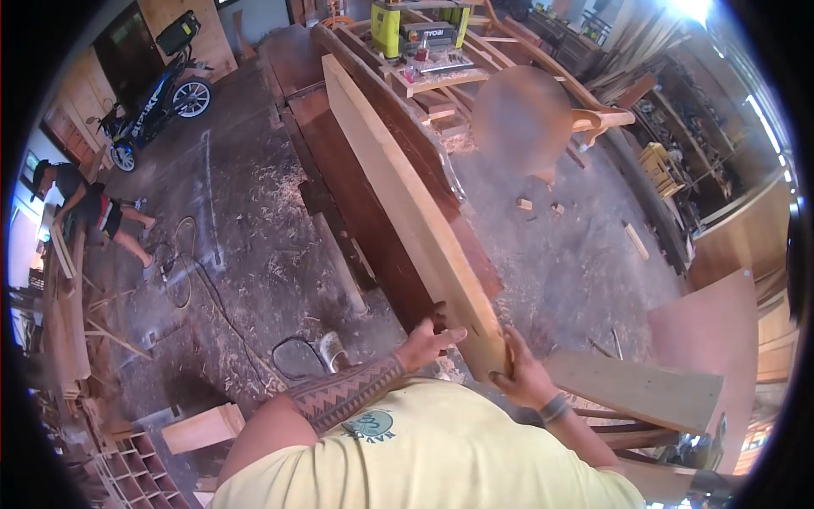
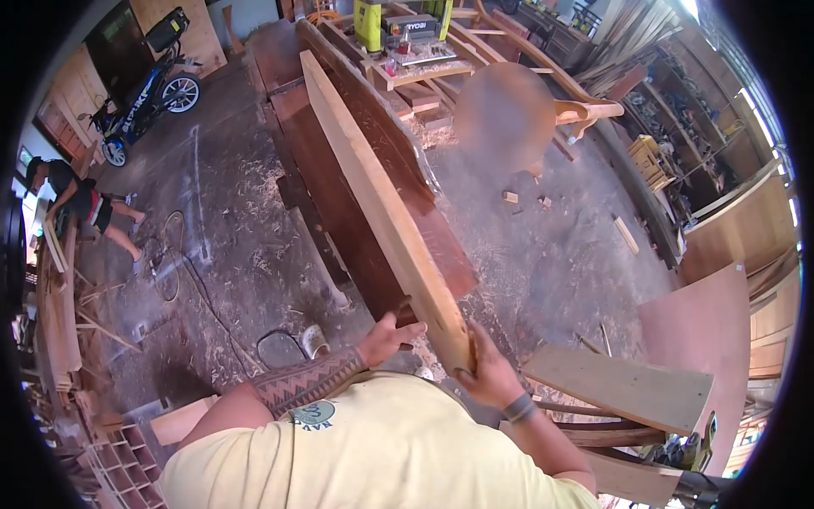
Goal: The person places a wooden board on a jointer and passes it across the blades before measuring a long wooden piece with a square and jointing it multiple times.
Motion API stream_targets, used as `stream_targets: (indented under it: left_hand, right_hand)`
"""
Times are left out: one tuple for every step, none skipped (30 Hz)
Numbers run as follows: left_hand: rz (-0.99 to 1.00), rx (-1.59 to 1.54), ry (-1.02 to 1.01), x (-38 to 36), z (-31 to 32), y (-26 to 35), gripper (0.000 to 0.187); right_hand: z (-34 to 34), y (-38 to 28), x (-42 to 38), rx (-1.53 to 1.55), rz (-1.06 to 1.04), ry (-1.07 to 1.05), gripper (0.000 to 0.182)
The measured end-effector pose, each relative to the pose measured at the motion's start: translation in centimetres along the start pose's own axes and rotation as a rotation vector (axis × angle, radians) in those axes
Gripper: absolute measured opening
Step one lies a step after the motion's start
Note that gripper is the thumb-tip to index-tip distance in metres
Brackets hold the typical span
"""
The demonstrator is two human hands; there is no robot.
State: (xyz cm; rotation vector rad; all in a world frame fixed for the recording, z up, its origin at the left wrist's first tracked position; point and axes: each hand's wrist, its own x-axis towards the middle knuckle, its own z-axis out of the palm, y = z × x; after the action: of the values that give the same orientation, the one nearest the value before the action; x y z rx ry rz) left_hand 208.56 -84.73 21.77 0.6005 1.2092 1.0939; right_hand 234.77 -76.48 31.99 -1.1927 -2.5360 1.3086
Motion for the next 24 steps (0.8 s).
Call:
stream_targets:
  left_hand:
    - [0.011,-0.053,0.049,-0.5,2.3,0.7,0.088]
    - [-0.053,-0.106,0.041,-0.4,3.6,0.6,0.091]
    - [-0.118,-0.159,0.037,-0.3,4.9,0.6,0.095]
    - [-0.145,-0.180,0.048,-0.3,6.2,0.2,0.092]
    - [-0.171,-0.197,0.058,-0.3,7.7,-0.2,0.089]
    - [-0.153,-0.199,0.082,-0.3,8.8,-0.1,0.081]
    - [-0.134,-0.200,0.106,-0.3,9.9,0.1,0.074]
    - [-0.116,-0.200,0.130,-0.2,11.1,0.2,0.067]
    - [-0.092,-0.210,0.107,1.2,10.7,-1.8,0.062]
    - [-0.071,-0.220,0.084,1.5,10.8,-2.3,0.058]
    - [-0.139,-0.135,0.091,2.0,10.0,-2.5,0.054]
    - [-0.167,-0.151,0.123,2.3,9.8,-1.6,0.054]
    - [-0.193,-0.166,0.156,2.3,9.7,-0.5,0.053]
    - [-0.217,-0.181,0.192,2.3,9.8,0.6,0.053]
    - [-0.179,-0.222,0.232,2.4,10.0,1.3,0.056]
    - [-0.160,-0.250,0.246,2.7,9.7,1.7,0.059]
    - [-0.144,-0.276,0.257,3.1,9.4,1.9,0.061]
    - [-0.133,-0.301,0.265,3.5,9.2,1.8,0.063]
    - [-0.099,-0.270,0.266,4.1,8.7,1.3,0.072]
    - [-0.072,-0.285,0.296,4.5,8.6,0.5,0.074]
    - [-0.045,-0.299,0.327,4.5,8.9,0.7,0.077]
    - [-0.015,-0.314,0.359,4.5,9.1,0.9,0.080]
    - [-0.012,-0.276,0.386,4.8,9.0,0.8,0.083]
    - [-0.013,-0.240,0.413,5.2,8.9,0.4,0.086]
  right_hand:
    - [-0.1,0.8,-1.0,0.026,-0.028,-0.023,0.104]
    - [-0.1,1.4,-1.8,0.008,-0.055,-0.011,0.105]
    - [0.1,1.9,-2.8,-0.009,-0.082,-0.003,0.105]
    - [0.4,2.4,-3.4,-0.024,-0.113,0.004,0.105]
    - [0.9,3.1,-3.5,-0.032,-0.154,0.031,0.103]
    - [1.3,3.7,-3.1,-0.042,-0.169,0.026,0.102]
    - [1.7,4.4,-2.6,-0.052,-0.181,0.026,0.101]
    - [2.0,4.8,-2.1,-0.065,-0.191,0.030,0.100]
    - [2.0,5.0,-1.4,-0.066,-0.239,0.056,0.099]
    - [2.1,5.0,-0.7,-0.065,-0.285,0.080,0.098]
    - [2.1,5.0,-0.1,-0.064,-0.329,0.105,0.098]
    - [2.1,5.3,0.5,-0.056,-0.320,0.095,0.096]
    - [2.0,5.4,1.3,-0.049,-0.314,0.085,0.094]
    - [1.8,5.5,2.0,-0.042,-0.311,0.075,0.092]
    - [1.4,5.0,2.8,-0.022,-0.262,0.020,0.089]
    - [0.9,4.2,3.7,-0.024,-0.279,0.012,0.089]
    - [0.4,3.2,4.6,-0.025,-0.292,0.004,0.089]
    - [0.1,2.5,5.3,-0.025,-0.301,-0.002,0.089]
    - [0.7,2.5,6.2,-0.034,-0.283,0.009,0.088]
    - [1.5,2.8,6.8,-0.053,-0.336,0.081,0.087]
    - [2.2,2.7,7.3,-0.072,-0.389,0.153,0.087]
    - [2.6,2.6,7.7,-0.093,-0.443,0.226,0.087]
    - [2.5,2.7,8.0,-0.077,-0.418,0.196,0.087]
    - [2.1,2.1,8.0,-0.061,-0.391,0.162,0.087]
